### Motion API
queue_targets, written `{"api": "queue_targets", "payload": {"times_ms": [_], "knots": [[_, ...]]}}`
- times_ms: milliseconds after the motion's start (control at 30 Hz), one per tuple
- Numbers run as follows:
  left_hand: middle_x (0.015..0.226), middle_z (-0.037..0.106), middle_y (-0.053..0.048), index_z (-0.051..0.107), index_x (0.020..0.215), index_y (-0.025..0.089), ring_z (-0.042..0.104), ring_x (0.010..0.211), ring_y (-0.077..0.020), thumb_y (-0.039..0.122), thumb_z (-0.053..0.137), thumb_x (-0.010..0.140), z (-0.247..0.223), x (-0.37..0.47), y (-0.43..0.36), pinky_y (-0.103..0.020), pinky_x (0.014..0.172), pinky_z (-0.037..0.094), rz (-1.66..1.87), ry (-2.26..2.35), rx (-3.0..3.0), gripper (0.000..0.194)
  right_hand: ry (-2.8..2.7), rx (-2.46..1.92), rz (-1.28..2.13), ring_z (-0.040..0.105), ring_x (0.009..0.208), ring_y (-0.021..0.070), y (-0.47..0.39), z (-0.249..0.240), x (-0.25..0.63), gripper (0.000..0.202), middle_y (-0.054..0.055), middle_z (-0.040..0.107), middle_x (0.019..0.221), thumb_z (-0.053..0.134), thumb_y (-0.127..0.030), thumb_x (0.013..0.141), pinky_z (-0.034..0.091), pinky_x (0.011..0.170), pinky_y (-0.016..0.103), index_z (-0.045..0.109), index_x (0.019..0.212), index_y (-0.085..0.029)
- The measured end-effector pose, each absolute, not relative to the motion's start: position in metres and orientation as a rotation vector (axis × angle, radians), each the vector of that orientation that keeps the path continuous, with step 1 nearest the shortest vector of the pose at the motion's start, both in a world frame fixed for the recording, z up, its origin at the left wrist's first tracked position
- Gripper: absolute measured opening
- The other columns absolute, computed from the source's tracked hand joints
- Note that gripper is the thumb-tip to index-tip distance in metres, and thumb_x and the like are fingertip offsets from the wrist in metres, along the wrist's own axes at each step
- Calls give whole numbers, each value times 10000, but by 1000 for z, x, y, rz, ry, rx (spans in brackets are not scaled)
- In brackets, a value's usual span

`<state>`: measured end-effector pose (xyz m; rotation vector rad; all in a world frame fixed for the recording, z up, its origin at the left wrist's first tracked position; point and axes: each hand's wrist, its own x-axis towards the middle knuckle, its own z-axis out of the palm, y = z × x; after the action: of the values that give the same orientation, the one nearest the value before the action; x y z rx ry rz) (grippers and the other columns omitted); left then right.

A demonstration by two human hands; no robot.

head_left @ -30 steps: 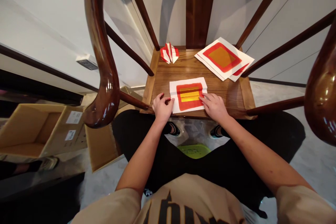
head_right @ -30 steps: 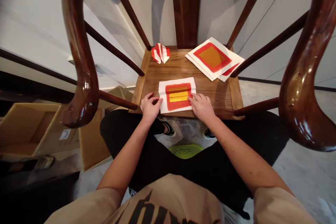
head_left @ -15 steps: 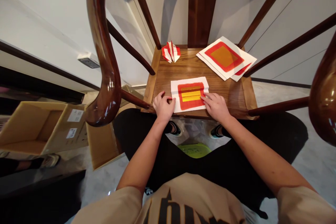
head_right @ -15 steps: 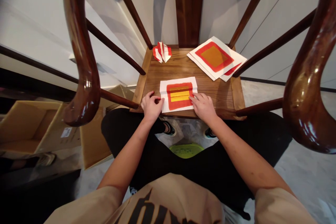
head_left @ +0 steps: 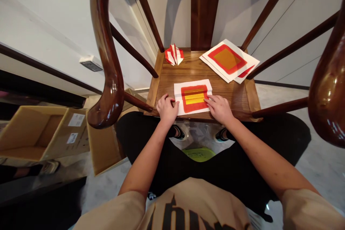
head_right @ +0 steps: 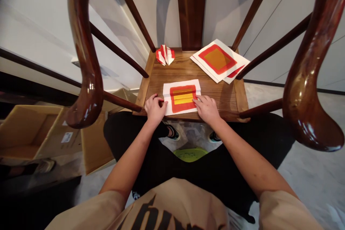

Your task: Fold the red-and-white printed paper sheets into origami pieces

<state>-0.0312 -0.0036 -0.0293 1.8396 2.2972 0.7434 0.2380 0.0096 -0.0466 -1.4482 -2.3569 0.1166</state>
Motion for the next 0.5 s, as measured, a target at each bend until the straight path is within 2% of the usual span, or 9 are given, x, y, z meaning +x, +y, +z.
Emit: {"api": "queue_targets", "payload": {"times_ms": [100,167,300,500], "knots": [[1367,532,-110,634,1089,233,432,1305,-304,346,636,866,-22,-29,-6,-491,1130,280,734,2261,1973,250,-2357,-1441,121,506,1181,251,9,-46,238,348,58,611,1367,425,-323,1010,375,944,403,660,1254,-246],[1326,562,-101,648,1151,250,463,1259,-296,285,589,897,-19,-28,-8,-468,1086,316,674,2160,2124,263,-2367,-1433,114,505,1177,253,9,-46,237,351,64,609,1367,419,-316,1010,374,941,404,659,1255,-243],[1184,647,-82,712,1133,284,538,1109,-268,177,457,945,-19,-29,-9,-421,943,387,467,1848,2355,334,-2390,-1425,61,483,1199,266,7,-45,236,356,84,599,1365,407,-286,1004,369,933,411,665,1245,-237],[1198,641,-94,704,1180,260,536,1106,-279,251,505,927,-18,-23,-18,-432,963,364,493,1846,2342,322,-2417,-1436,-8,473,1195,298,3,-35,231,372,122,606,1337,419,-252,978,346,943,450,647,1268,-211]]}}
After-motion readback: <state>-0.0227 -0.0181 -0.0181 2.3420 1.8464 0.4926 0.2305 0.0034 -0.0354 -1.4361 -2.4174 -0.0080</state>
